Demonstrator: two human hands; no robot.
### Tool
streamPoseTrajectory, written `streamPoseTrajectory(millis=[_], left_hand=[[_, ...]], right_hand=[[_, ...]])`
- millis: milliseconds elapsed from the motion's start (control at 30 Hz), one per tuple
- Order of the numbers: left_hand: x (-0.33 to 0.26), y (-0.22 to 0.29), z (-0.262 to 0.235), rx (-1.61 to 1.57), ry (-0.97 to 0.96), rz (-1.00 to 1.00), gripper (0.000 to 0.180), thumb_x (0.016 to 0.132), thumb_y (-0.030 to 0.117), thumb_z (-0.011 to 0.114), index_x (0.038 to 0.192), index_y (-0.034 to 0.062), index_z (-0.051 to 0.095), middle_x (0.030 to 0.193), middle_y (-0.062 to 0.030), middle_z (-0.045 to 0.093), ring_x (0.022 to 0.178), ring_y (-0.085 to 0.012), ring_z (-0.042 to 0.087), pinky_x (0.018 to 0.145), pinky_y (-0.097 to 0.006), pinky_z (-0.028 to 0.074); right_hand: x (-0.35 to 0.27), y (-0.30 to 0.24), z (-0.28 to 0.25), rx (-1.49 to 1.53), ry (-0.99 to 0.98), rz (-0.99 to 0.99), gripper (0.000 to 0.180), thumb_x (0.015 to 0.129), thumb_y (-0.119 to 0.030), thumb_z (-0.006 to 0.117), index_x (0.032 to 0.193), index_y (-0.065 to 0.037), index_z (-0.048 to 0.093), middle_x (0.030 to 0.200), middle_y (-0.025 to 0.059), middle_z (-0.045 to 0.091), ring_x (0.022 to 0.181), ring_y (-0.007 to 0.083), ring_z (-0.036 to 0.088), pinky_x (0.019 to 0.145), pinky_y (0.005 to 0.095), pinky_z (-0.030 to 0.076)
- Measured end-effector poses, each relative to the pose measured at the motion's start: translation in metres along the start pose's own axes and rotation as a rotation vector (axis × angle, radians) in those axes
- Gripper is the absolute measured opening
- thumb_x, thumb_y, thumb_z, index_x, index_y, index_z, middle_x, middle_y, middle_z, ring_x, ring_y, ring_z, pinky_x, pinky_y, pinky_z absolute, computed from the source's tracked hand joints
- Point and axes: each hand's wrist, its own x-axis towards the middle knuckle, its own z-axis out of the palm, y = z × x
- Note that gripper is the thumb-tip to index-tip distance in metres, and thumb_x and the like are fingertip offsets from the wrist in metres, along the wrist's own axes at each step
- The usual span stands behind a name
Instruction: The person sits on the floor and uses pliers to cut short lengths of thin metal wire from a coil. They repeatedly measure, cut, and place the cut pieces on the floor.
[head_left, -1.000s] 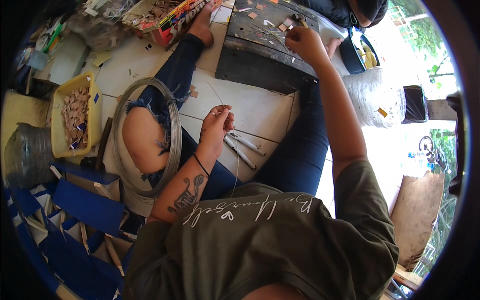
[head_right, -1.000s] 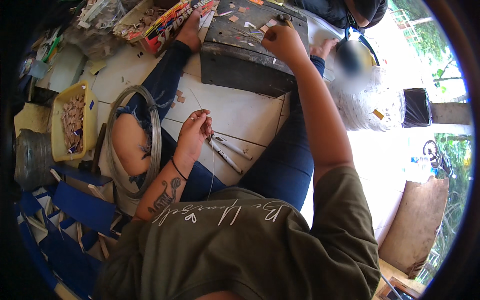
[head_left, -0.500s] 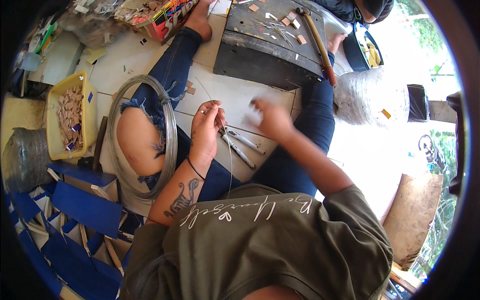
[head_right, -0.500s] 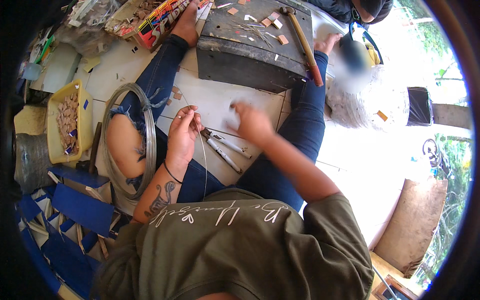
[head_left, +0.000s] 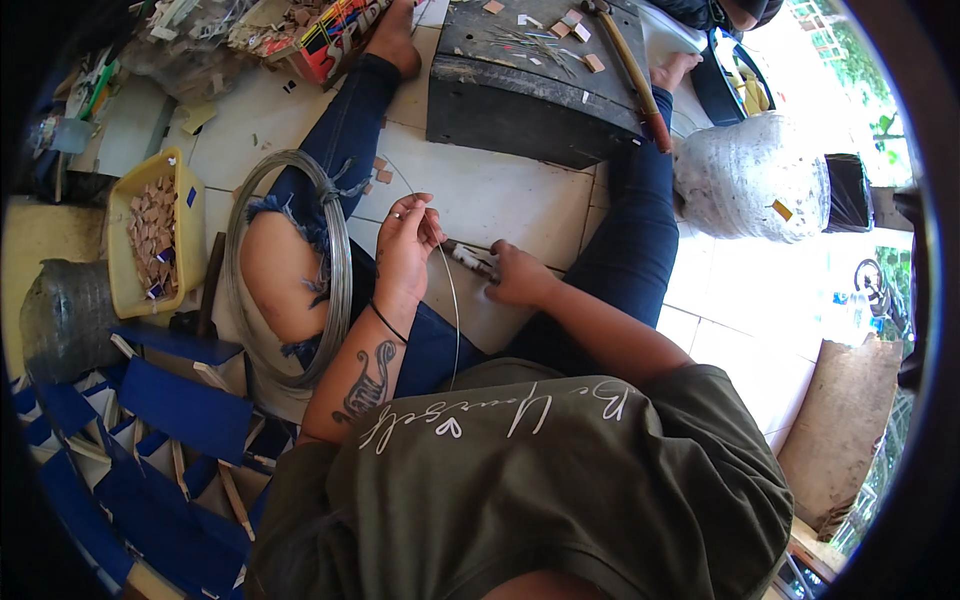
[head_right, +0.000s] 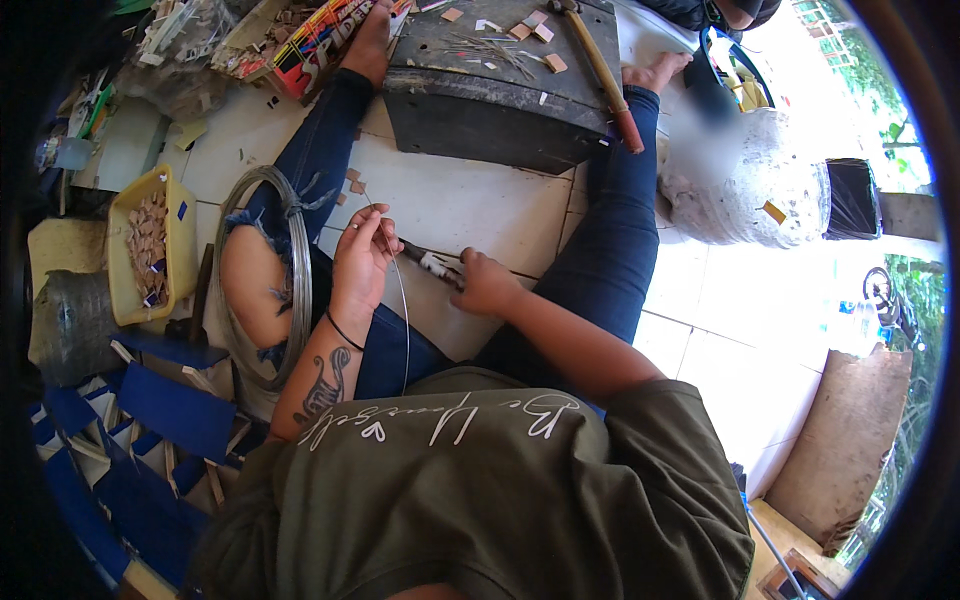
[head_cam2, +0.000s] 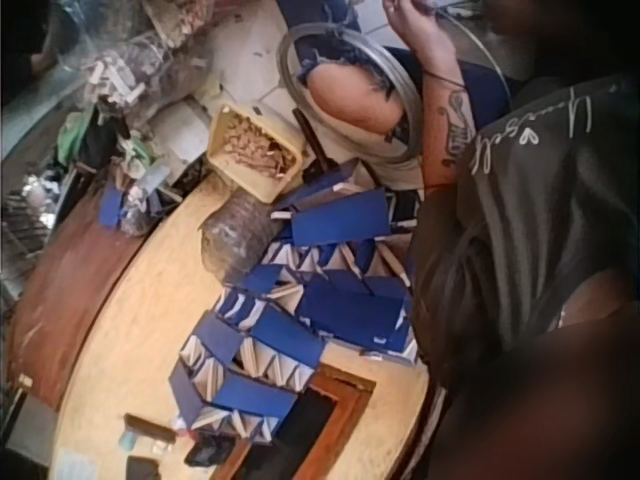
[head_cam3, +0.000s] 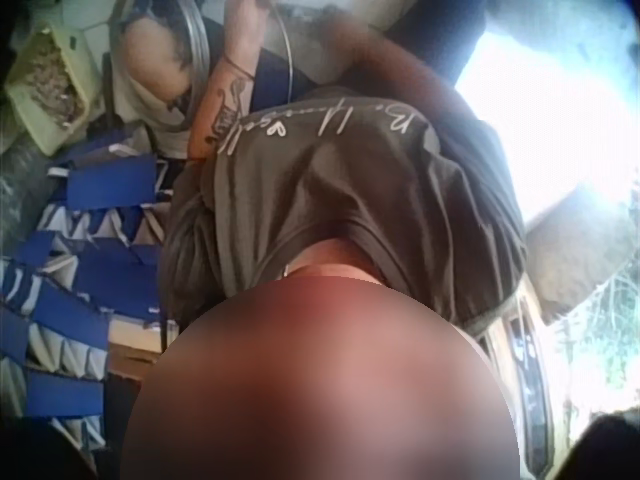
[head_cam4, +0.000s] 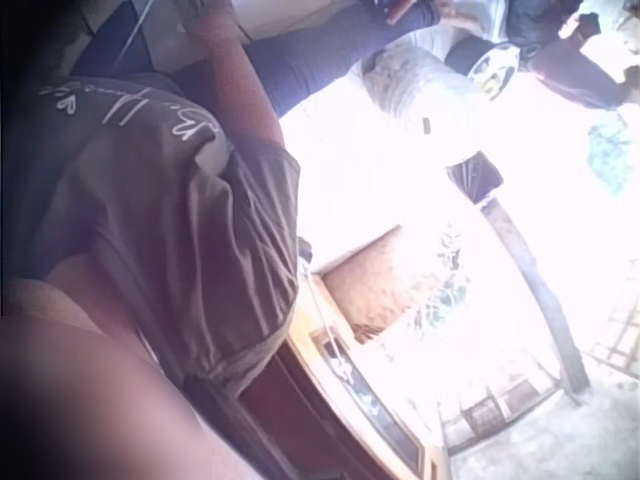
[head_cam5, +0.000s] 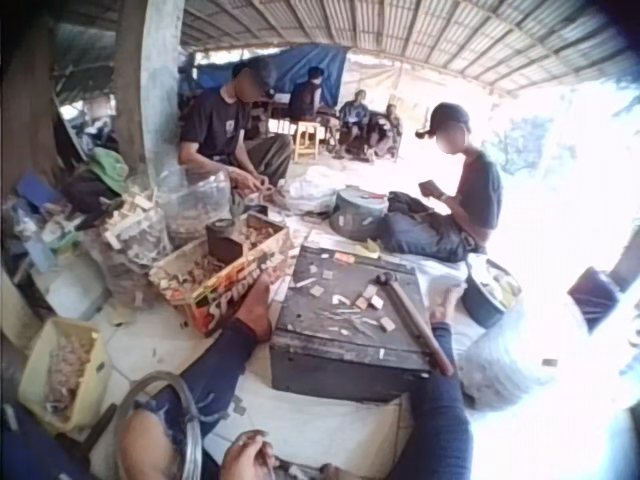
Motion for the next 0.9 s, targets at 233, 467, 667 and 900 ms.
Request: streamPoseTrajectory(millis=[233,467,667,900], left_hand=[[0.000,0.001,0.003,-0.089,-0.007,-0.132,0.014,0.092,0.017,0.042,0.100,0.0087,0.051,0.072,-0.0006,0.050,0.059,-0.0110,0.051,0.061,-0.026,0.045],[0.005,-0.012,0.030,0.060,-0.149,-0.328,0.016,0.092,0.018,0.042,0.100,0.0083,0.052,0.070,0.0004,0.051,0.054,-0.0097,0.050,0.059,-0.025,0.045],[-0.001,-0.010,0.038,0.208,-0.163,-0.401,0.019,0.093,0.017,0.041,0.099,0.0052,0.055,0.064,0.0011,0.047,0.049,-0.0075,0.044,0.053,-0.023,0.041],[0.003,-0.005,0.035,0.309,-0.165,-0.371,0.019,0.093,0.018,0.042,0.093,0.0039,0.055,0.064,0.0012,0.049,0.048,-0.0074,0.046,0.050,-0.021,0.042]], right_hand=[[-0.022,0.019,-0.041,0.872,-0.173,0.180,0.048,0.066,-0.010,0.059,0.110,0.000,0.041,0.086,0.0141,0.055,0.080,0.0220,0.058,0.067,0.0331,0.047],[-0.055,0.018,-0.066,1.270,-0.168,-0.052,0.047,0.064,0.004,0.047,0.109,-0.004,0.039,0.106,0.0136,0.049,0.112,0.0269,0.049,0.087,0.0332,0.041],[-0.049,0.021,-0.072,1.203,-0.339,-0.012,0.052,0.064,0.003,0.048,0.115,-0.003,0.040,0.111,0.0101,0.046,0.112,0.0219,0.046,0.086,0.0299,0.040],[-0.056,0.022,-0.072,1.206,-0.432,-0.041,0.051,0.066,0.001,0.049,0.116,-0.004,0.042,0.112,0.0068,0.044,0.112,0.0160,0.044,0.078,0.0239,0.039]])
